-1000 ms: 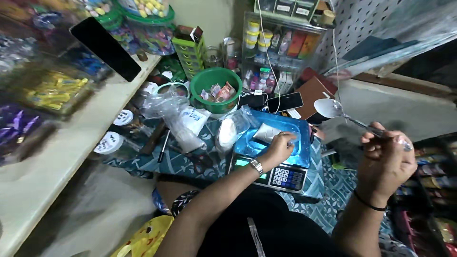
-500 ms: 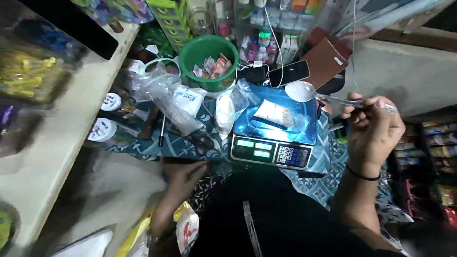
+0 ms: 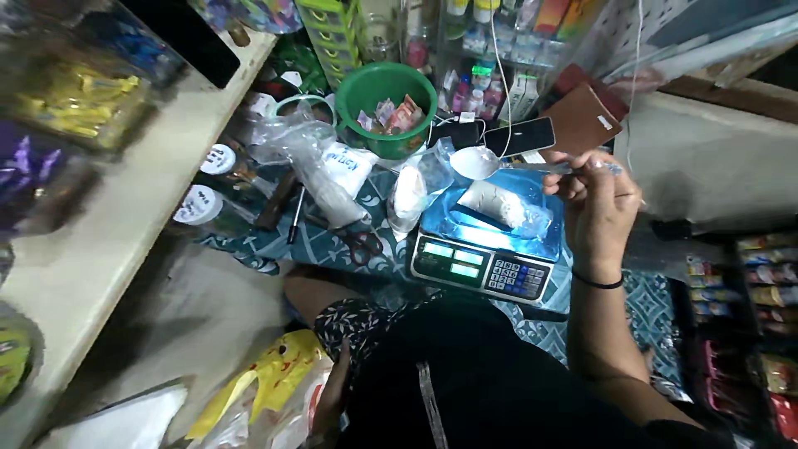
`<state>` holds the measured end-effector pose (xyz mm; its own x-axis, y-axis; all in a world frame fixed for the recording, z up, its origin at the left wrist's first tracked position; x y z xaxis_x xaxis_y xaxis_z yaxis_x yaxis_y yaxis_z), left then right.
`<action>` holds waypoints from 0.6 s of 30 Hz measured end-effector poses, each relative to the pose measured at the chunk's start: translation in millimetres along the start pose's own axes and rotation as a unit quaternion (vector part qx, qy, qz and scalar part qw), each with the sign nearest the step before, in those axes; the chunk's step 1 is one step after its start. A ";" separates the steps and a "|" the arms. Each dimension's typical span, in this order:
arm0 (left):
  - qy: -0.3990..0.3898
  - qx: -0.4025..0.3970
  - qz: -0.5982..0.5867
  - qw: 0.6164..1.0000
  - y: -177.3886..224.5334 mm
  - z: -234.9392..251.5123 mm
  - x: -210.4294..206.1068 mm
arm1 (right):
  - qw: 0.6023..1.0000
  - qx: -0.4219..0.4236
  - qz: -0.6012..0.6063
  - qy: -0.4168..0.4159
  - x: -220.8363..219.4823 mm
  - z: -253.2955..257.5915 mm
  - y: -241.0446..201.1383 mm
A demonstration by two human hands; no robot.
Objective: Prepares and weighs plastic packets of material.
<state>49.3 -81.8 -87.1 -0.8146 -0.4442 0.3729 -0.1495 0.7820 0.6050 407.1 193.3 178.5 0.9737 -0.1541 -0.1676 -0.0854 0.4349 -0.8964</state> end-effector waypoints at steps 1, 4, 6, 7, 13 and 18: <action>0.015 0.015 0.047 0.999 16.1 -10.5 -0.5 | 1.000 -0.003 0.008 -0.015 -1.1 -2.0 1.4; 0.104 -0.019 0.122 0.987 25.7 -6.7 -1.4 | 0.999 0.004 -0.005 -0.042 -11.5 -1.5 6.9; 0.140 -0.069 0.105 0.982 26.8 8.9 -1.8 | 0.998 0.019 -0.041 -0.048 -27.8 4.7 12.3; 0.150 -0.088 0.093 0.980 30.1 16.1 -3.2 | 0.996 0.028 -0.065 -0.057 -37.7 8.3 16.6; 0.134 -0.114 0.191 0.966 66.3 32.6 -6.9 | 0.945 0.087 -0.244 -0.200 -97.1 26.7 69.9; 0.130 -0.258 0.119 0.950 115.9 4.7 -14.3 | 0.907 0.190 -0.236 -0.294 -109.9 12.5 91.3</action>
<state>41.0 17.2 -25.6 -0.6151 -0.4273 0.6627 0.3703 0.5854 0.7212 294.9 261.0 120.2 0.8367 0.0496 0.5454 0.3390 0.7352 -0.5869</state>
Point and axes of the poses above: each hand's wrist, its own z-axis towards the middle knuckle, its own x-axis out of the back of the hand, y = z × x, the point moved 3 cm from there along z, towards the middle knuckle, and after that the axes turned 12 degrees about y, right-handed, at the moved point
